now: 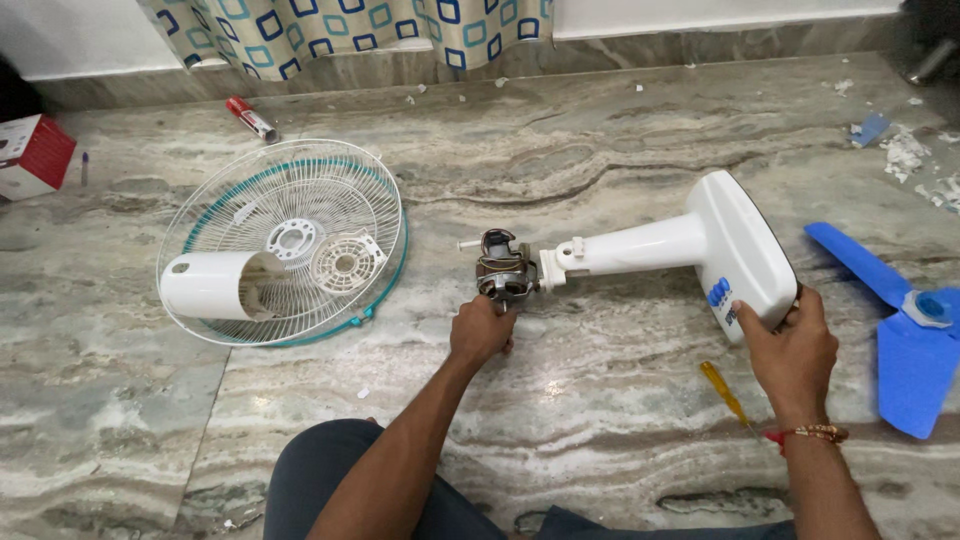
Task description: The person disassembles a white Supreme brand fan using a yellow screwdriver. They remove the front grille, unscrew the motor housing, and separate the motor from the fan body, leaving the components on the floor.
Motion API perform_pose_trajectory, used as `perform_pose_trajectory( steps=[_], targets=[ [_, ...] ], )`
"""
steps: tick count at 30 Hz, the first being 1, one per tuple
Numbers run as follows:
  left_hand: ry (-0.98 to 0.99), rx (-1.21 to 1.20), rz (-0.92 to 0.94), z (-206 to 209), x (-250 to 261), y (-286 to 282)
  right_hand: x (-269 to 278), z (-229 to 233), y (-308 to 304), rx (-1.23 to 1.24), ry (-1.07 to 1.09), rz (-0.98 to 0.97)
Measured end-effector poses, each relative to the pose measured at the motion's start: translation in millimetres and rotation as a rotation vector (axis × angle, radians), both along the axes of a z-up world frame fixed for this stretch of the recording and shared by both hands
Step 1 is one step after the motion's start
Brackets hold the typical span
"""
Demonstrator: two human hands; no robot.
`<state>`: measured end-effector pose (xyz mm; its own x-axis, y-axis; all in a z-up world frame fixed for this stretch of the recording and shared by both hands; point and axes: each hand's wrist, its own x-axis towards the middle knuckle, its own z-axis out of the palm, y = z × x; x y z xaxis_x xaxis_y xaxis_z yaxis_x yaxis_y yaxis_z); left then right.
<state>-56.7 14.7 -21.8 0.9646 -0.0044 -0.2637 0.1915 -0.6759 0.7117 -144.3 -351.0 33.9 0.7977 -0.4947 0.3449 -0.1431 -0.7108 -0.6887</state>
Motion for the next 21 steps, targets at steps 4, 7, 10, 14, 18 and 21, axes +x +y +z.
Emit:
perform_pose_trajectory(
  steps=[4,7,10,14,18,21],
  targets=[
    [-0.054,0.065,0.042,-7.2,3.3,-3.5,-0.7,-3.4,-2.6,-0.023,0.004,-0.003],
    [-0.087,0.102,0.079,-14.4,5.6,-0.2,0.1,-7.7,-4.7,-0.011,0.016,-0.033],
    [-0.117,0.122,0.101,-19.4,11.6,9.7,-1.8,-7.6,-15.8,-0.003,0.003,-0.068],
    [-0.06,0.031,0.099,-26.2,22.2,26.6,-4.4,-9.8,-29.7,-0.053,0.011,-0.057],
    [-0.103,0.069,0.065,-37.1,23.2,27.1,-5.2,-14.1,-32.8,-0.092,-0.021,-0.032],
    [-0.128,0.098,0.081,-40.5,24.9,24.7,-4.4,-15.2,-33.3,-0.112,-0.026,-0.03]
  ],
)
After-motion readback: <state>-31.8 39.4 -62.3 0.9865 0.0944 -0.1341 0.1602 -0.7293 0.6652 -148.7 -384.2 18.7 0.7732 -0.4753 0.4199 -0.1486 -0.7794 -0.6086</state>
